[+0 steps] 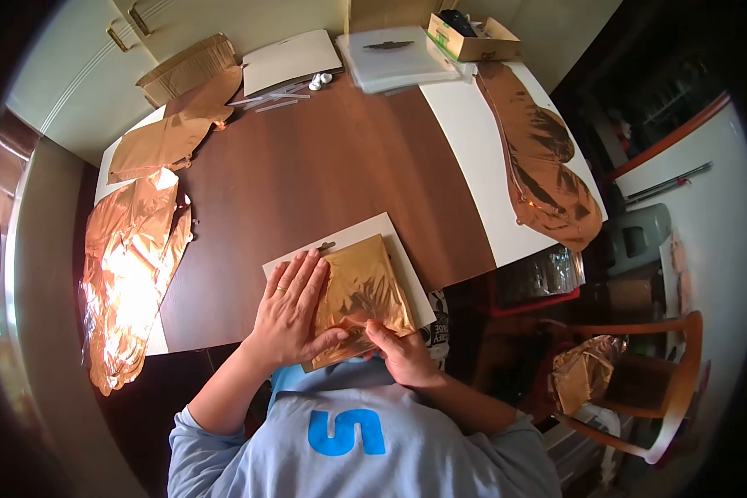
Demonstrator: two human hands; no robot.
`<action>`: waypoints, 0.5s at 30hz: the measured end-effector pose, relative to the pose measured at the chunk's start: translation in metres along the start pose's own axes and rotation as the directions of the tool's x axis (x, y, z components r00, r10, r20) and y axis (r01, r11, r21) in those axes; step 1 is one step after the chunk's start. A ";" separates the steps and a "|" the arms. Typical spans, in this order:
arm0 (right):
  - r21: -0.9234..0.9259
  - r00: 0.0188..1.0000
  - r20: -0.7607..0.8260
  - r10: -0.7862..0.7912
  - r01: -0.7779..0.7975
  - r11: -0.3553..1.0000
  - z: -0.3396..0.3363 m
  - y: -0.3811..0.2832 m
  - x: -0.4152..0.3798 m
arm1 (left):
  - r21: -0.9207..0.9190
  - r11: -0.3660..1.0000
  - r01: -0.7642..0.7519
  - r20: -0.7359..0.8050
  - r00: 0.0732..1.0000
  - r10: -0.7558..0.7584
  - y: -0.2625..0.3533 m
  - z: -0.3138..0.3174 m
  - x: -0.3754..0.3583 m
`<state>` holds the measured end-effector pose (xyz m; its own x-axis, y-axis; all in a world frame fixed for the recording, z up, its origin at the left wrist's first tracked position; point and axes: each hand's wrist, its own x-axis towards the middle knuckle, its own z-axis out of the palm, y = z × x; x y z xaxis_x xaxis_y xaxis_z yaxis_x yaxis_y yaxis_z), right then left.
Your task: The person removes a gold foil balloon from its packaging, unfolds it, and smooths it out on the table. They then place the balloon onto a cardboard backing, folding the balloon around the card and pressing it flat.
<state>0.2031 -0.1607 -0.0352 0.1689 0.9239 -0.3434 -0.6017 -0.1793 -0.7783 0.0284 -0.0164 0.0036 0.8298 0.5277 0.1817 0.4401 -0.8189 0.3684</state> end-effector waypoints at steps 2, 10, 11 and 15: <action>-0.010 0.996 -0.083 0.036 -0.037 0.999 0.002 0.001 -0.002 | -0.004 1.000 -0.005 0.001 1.000 0.005 0.002 0.001 0.001; -0.145 0.980 -0.177 -0.094 0.068 0.987 -0.010 -0.025 -0.006 | -0.117 0.992 -0.043 -0.028 0.999 0.040 -0.019 -0.033 0.049; -0.155 0.976 -0.164 -0.146 0.120 0.981 -0.017 -0.031 -0.003 | -0.111 0.991 -0.069 -0.061 0.996 0.063 -0.028 -0.041 0.066; -0.055 0.973 -0.212 -0.096 0.087 0.995 -0.032 -0.093 0.003 | -0.105 0.994 -0.036 -0.021 0.999 0.034 -0.075 -0.063 0.175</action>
<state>0.2847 -0.1523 0.0197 0.3877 0.8441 -0.3703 -0.5408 -0.1170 -0.8330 0.1189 0.1515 0.0653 0.8367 0.5043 0.2136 0.3716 -0.8093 0.4549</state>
